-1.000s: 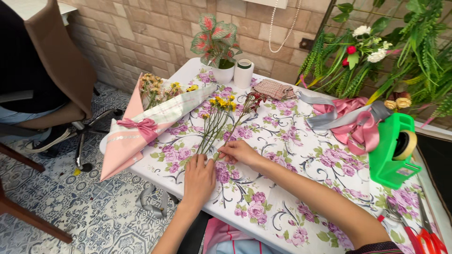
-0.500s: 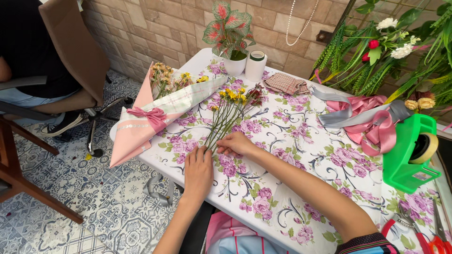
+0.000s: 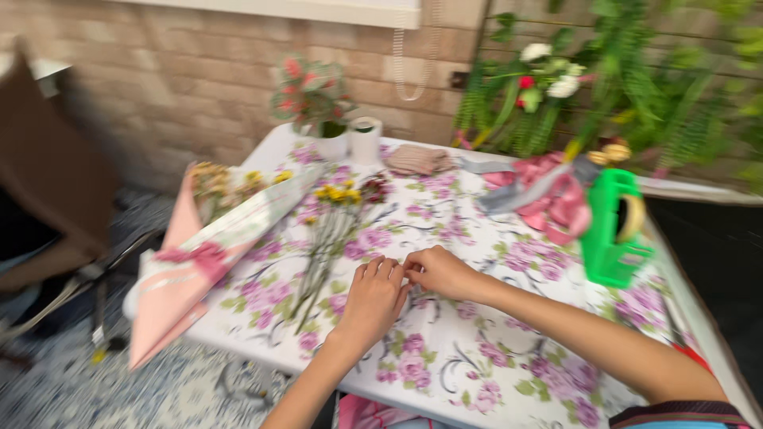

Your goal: The person selects flowers from a bucket and arranges them into a bouquet on a table, occasionally trimming stems and wrapping the arrangement in decorative paper.

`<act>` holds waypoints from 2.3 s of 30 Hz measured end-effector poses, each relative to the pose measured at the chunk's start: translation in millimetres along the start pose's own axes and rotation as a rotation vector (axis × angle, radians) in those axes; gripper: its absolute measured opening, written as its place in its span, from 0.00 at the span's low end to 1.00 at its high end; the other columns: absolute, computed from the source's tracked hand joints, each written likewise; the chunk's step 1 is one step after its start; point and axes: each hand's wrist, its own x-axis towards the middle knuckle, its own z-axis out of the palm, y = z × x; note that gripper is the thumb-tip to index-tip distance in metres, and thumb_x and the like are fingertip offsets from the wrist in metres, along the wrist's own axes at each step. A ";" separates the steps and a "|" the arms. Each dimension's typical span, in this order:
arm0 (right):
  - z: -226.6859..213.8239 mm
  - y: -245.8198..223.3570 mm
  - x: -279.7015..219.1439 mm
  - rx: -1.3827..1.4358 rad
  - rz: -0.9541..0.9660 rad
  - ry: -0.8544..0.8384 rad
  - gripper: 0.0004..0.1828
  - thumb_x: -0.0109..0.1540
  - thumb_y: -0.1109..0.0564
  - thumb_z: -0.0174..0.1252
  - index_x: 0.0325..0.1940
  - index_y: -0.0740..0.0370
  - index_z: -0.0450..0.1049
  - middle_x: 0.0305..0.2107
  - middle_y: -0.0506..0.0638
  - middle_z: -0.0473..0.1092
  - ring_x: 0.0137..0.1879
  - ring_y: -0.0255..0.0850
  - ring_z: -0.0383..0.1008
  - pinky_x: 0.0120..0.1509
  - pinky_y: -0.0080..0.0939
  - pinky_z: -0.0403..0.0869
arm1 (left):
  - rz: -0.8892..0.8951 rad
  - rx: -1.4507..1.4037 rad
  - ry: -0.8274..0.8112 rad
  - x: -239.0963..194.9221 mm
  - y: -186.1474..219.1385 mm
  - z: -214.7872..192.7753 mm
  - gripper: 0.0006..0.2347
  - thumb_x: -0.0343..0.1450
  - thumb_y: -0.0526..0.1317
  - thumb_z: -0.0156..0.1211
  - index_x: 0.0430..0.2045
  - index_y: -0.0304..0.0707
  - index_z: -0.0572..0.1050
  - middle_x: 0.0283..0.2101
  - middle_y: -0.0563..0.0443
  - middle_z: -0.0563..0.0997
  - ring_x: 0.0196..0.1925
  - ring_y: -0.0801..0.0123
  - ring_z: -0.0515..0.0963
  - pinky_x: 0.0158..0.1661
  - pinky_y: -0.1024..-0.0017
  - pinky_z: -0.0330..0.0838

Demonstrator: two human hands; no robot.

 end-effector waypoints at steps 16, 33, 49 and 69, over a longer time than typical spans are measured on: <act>-57.7 59.9 -322.1 -0.468 0.489 0.547 0.10 0.63 0.50 0.49 0.44 0.52 0.72 0.33 0.41 0.75 0.40 0.45 0.76 0.36 0.52 0.69 | 0.891 -0.389 -0.202 113.5 208.7 26.6 0.07 0.69 0.45 0.50 0.32 0.46 0.71 0.38 0.56 0.75 0.44 0.60 0.73 0.48 0.62 0.63; 39.4 32.5 -580.9 0.012 1.572 1.085 0.11 0.62 0.51 0.52 0.45 0.52 0.76 0.35 0.47 0.78 0.42 0.46 0.79 0.45 0.45 0.76 | 1.554 -1.104 -0.176 31.7 539.1 -3.4 0.06 0.70 0.37 0.51 0.35 0.37 0.73 0.41 0.45 0.75 0.53 0.56 0.73 0.50 0.60 0.65; 88.8 77.6 -662.4 -0.149 1.605 1.463 0.08 0.62 0.57 0.55 0.41 0.62 0.77 0.29 0.56 0.75 0.39 0.49 0.76 0.44 0.45 0.73 | 1.669 -0.957 0.008 -55.8 640.1 14.2 0.17 0.63 0.34 0.58 0.45 0.40 0.67 0.40 0.50 0.73 0.54 0.63 0.69 0.48 0.66 0.62; 34.7 150.8 -719.9 0.004 1.817 1.113 0.15 0.63 0.55 0.51 0.52 0.57 0.76 0.43 0.64 0.74 0.53 0.61 0.73 0.53 0.60 0.73 | 1.562 -1.048 -0.421 -35.7 646.4 -25.3 0.10 0.72 0.30 0.47 0.45 0.33 0.70 0.35 0.45 0.76 0.38 0.62 0.77 0.38 0.71 0.64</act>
